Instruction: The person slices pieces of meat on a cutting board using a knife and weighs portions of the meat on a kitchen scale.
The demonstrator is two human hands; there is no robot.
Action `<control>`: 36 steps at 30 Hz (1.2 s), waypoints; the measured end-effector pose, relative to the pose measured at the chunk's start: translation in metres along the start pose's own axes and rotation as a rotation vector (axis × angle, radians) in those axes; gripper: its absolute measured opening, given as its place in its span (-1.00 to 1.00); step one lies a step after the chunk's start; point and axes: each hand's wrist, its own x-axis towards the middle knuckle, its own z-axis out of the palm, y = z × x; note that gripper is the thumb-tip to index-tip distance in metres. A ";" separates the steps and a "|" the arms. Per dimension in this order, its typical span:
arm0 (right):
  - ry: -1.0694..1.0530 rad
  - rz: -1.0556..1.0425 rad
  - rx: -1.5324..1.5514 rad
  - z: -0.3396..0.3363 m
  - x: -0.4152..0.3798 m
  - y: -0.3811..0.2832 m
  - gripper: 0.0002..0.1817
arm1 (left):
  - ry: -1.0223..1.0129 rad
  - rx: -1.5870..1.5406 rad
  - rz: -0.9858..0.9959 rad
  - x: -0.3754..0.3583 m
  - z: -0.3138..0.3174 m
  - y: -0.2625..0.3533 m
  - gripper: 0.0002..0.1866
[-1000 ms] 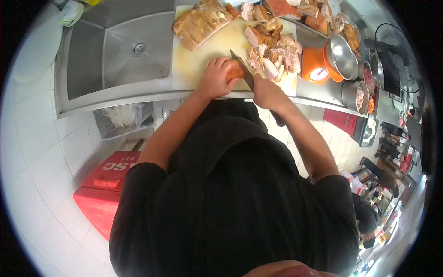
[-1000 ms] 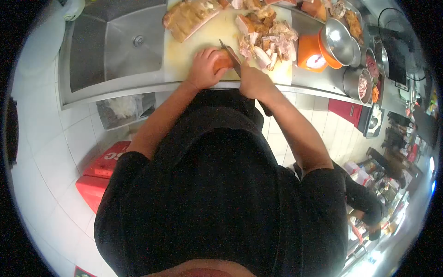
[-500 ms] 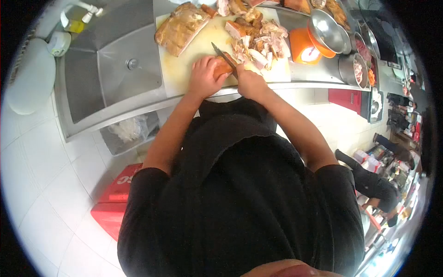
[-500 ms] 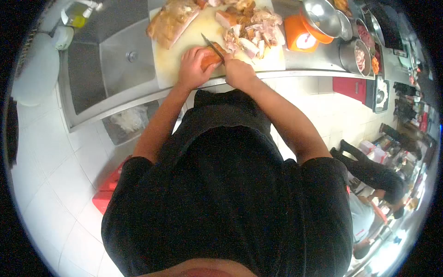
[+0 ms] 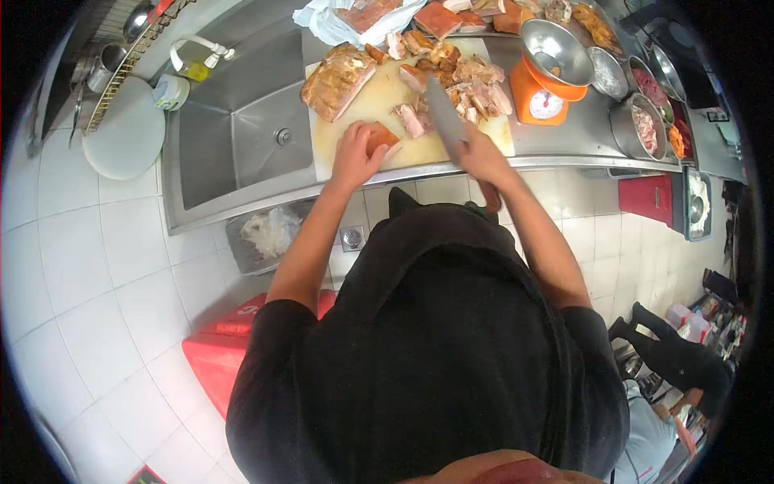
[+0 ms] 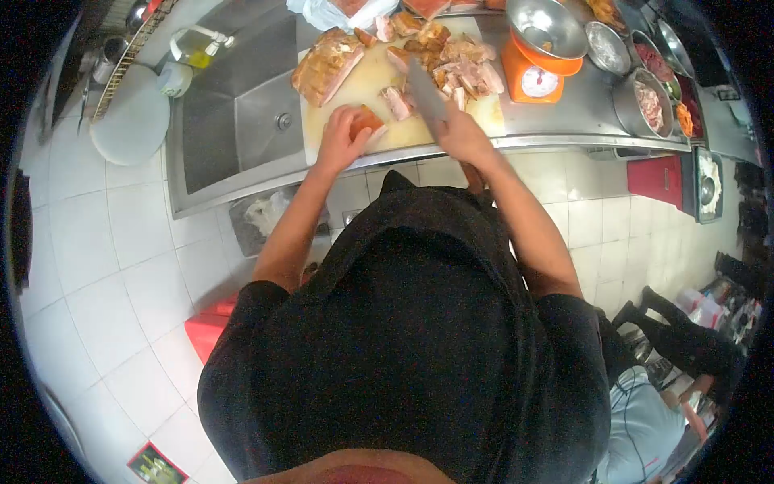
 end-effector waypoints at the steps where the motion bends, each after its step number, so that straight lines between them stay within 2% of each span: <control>1: 0.025 0.026 0.071 -0.011 -0.014 0.004 -0.64 | 0.031 0.054 0.040 0.005 -0.002 0.008 -0.46; 4: 0.006 0.115 0.070 -0.030 -0.035 0.030 -0.71 | 0.013 0.135 0.084 0.022 0.007 0.025 -0.39; 5: 0.029 0.072 0.074 -0.030 -0.040 0.040 -0.72 | -0.011 0.146 0.088 0.030 0.013 0.029 -0.37; 8: 0.094 -0.024 0.087 -0.026 -0.050 0.067 -0.74 | -0.210 0.171 -0.042 0.059 0.022 0.060 -0.34; 11: 0.138 -0.050 0.105 -0.028 -0.065 0.083 -0.73 | -0.328 0.164 -0.370 0.083 0.029 0.097 -0.24; 14: 0.189 -0.075 0.151 -0.036 -0.078 0.096 -0.73 | -0.169 0.025 -0.353 0.090 0.072 0.058 -0.21; 17: 0.228 -0.059 0.210 -0.045 -0.089 0.112 -0.74 | -0.125 0.032 -0.332 0.095 0.098 0.022 -0.19; 20: 0.228 0.018 0.194 -0.060 -0.100 0.122 -0.75 | -0.176 -0.383 -0.570 0.103 0.099 0.002 -0.20; 23: 0.263 0.014 0.211 -0.063 -0.107 0.134 -0.74 | 0.005 -0.608 -0.697 0.128 0.063 0.040 -0.23; 25: 0.257 0.008 0.218 -0.070 -0.112 0.134 -0.74 | 0.088 -0.393 -0.611 0.163 0.062 0.003 -0.25; 26: 0.258 0.006 0.203 -0.070 -0.111 0.136 -0.74 | 0.140 -0.446 -0.532 0.183 0.059 -0.003 -0.23; 27: 0.259 0.002 0.187 -0.069 -0.109 0.140 -0.74 | 0.196 -0.497 -0.452 0.201 0.055 -0.001 -0.20; 29: 0.249 -0.012 0.141 -0.065 -0.105 0.147 -0.73 | 0.197 -0.423 -0.493 0.228 0.033 0.034 -0.18; 32: 0.234 -0.038 0.071 -0.060 -0.101 0.151 -0.74 | 0.183 -0.260 -0.341 0.229 0.028 0.013 -0.17; 33: 0.228 -0.037 0.063 -0.060 -0.102 0.150 -0.75 | 0.203 -0.096 -0.275 0.217 0.032 -0.012 -0.18; 36: 0.181 0.014 0.083 -0.063 -0.106 0.143 -0.76 | 0.042 0.239 -0.278 0.142 0.002 0.024 -0.14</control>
